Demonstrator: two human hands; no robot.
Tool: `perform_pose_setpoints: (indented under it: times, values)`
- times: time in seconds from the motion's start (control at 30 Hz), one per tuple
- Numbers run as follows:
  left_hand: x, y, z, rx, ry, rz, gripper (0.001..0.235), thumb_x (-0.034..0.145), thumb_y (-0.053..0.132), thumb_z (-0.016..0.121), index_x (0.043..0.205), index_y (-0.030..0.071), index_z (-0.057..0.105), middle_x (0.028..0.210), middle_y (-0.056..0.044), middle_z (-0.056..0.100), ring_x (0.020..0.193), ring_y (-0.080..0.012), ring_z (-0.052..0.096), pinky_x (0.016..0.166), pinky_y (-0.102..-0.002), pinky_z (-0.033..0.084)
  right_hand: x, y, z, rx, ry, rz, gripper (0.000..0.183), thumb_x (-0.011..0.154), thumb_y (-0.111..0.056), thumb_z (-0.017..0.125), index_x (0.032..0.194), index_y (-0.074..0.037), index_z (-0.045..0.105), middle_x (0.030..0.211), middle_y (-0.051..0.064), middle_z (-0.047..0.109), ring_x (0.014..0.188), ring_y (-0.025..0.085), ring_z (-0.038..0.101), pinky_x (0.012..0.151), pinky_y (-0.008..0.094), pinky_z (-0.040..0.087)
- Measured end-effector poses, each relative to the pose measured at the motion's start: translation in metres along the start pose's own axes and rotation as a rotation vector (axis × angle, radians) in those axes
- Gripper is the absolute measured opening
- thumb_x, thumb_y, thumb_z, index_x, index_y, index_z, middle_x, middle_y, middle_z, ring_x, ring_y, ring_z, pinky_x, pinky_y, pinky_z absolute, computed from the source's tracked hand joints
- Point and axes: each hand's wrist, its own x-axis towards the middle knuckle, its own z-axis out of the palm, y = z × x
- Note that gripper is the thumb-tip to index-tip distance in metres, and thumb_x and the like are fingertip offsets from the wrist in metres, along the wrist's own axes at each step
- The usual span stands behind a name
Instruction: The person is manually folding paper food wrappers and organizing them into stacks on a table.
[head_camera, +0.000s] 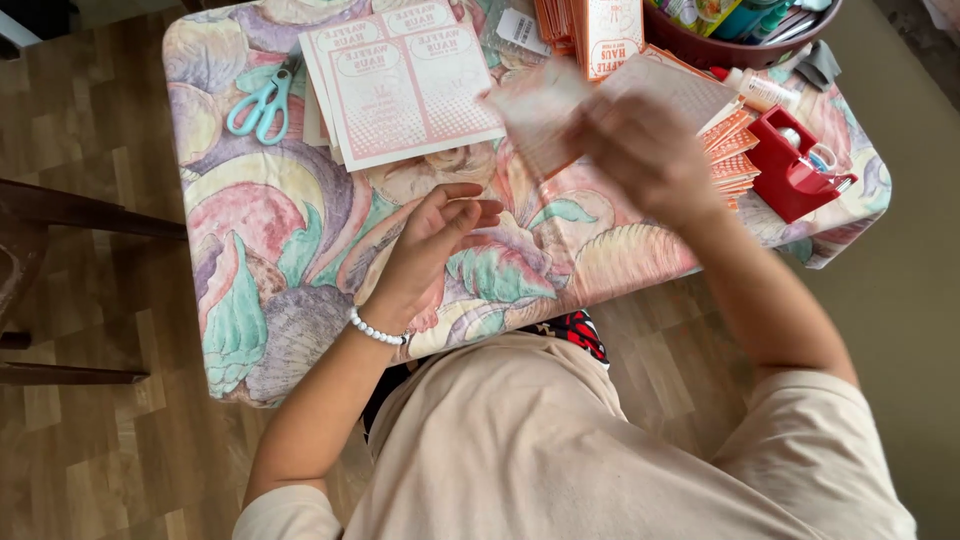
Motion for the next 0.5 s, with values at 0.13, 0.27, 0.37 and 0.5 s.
perform_pose_setpoints:
  times: [0.13, 0.27, 0.37, 0.5]
  values:
    - [-0.008, -0.003, -0.012, 0.115, -0.062, 0.001, 0.036, 0.093, 0.024, 0.069, 0.122, 0.007, 0.058, 0.115, -0.014, 0.072, 0.105, -0.0218, 0.071, 0.086, -0.032, 0.061, -0.022, 0.055, -0.030, -0.207, 0.053, 0.033, 0.016, 0.110, 0.007, 0.074, 0.105, -0.001, 0.087, 0.117, 0.012, 0.086, 0.118, 0.035, 0.078, 0.106, 0.046, 0.058]
    - [-0.012, -0.007, -0.038, 0.391, -0.050, -0.090, 0.027, 0.094, 0.015, 0.068, 0.119, 0.009, 0.062, 0.109, -0.007, 0.071, 0.102, -0.0160, 0.070, 0.089, -0.027, 0.060, -0.091, 0.085, -0.012, -0.062, -0.440, 0.378, 0.043, 0.086, 0.016, 0.058, 0.106, -0.011, 0.084, 0.111, 0.006, 0.081, 0.110, 0.027, 0.075, 0.101, 0.042, 0.060]
    - [-0.010, 0.007, -0.053, 0.508, -0.049, -0.154, 0.025, 0.093, 0.013, 0.069, 0.117, 0.010, 0.064, 0.107, -0.004, 0.067, 0.101, -0.0147, 0.067, 0.091, -0.027, 0.061, -0.071, 0.086, -0.019, -0.010, -0.850, 0.803, 0.053, 0.082, 0.007, 0.053, 0.120, -0.018, 0.080, 0.114, 0.004, 0.079, 0.111, 0.028, 0.070, 0.088, 0.044, 0.059]
    - [-0.002, 0.012, -0.078, 0.611, 0.039, -0.146, 0.017, 0.094, 0.015, 0.069, 0.110, 0.012, 0.067, 0.099, -0.001, 0.068, 0.093, -0.0106, 0.065, 0.083, -0.026, 0.058, -0.056, 0.082, -0.012, 0.095, -0.752, 0.894, 0.060, 0.075, 0.004, 0.056, 0.131, -0.006, 0.075, 0.144, 0.014, 0.065, 0.130, 0.032, 0.057, 0.112, 0.046, 0.043]
